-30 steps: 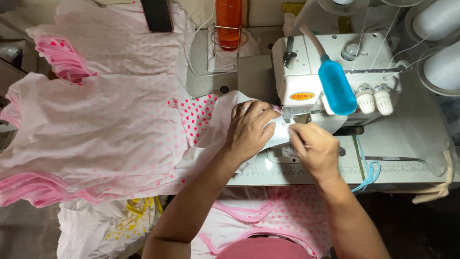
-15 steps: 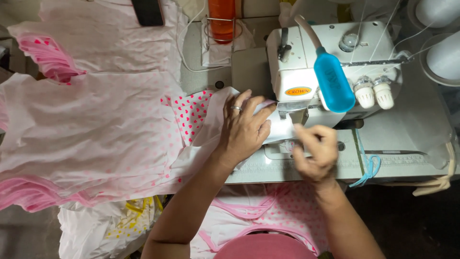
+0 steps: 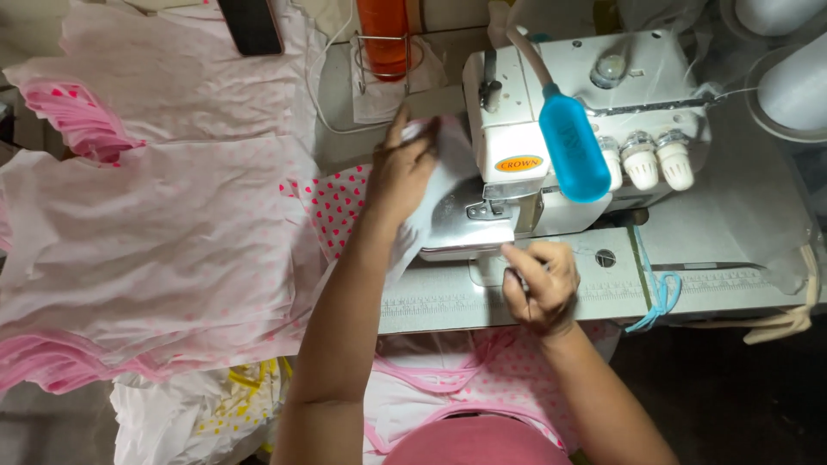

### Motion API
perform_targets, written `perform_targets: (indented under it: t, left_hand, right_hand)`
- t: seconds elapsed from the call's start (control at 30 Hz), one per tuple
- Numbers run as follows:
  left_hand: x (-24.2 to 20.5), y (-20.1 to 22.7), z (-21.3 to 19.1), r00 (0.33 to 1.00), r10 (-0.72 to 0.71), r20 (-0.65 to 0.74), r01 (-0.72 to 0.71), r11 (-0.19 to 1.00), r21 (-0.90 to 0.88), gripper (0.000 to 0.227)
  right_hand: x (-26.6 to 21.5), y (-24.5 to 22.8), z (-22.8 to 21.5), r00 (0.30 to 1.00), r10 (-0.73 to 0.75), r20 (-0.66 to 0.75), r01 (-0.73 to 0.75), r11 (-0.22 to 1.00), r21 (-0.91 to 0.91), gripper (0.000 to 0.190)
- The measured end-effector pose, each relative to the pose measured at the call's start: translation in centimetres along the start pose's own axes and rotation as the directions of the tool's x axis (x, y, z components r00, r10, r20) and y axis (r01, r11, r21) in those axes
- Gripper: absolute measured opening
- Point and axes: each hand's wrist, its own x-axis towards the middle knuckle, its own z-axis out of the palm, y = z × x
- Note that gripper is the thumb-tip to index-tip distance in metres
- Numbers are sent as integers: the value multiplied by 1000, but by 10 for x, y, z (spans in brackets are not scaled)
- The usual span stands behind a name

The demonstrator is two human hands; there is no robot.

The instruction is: A worker at a sewing station is inspecting sewn fabric garments for quality, trimming loose threads, and stacking them.

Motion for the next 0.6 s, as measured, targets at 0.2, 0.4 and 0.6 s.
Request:
perform_targets:
  t: [0.2, 0.4, 0.6]
  left_hand:
    - [-117, 9, -18, 812, -583, -6, 374, 528, -762, 50]
    - [-190, 98, 90, 999, -35, -16, 13, 711, -703, 14]
    - [-154, 139, 70, 980, 189, 63, -102, 749, -654, 27]
  right_hand:
    - [-24, -12, -14, 935, 33, 353, -240, 793, 560, 65]
    - [-58, 14, -20, 795, 599, 96, -506, 567, 650, 77]
    - [-20, -8, -62, 592, 734, 332, -734, 320, 599, 76]
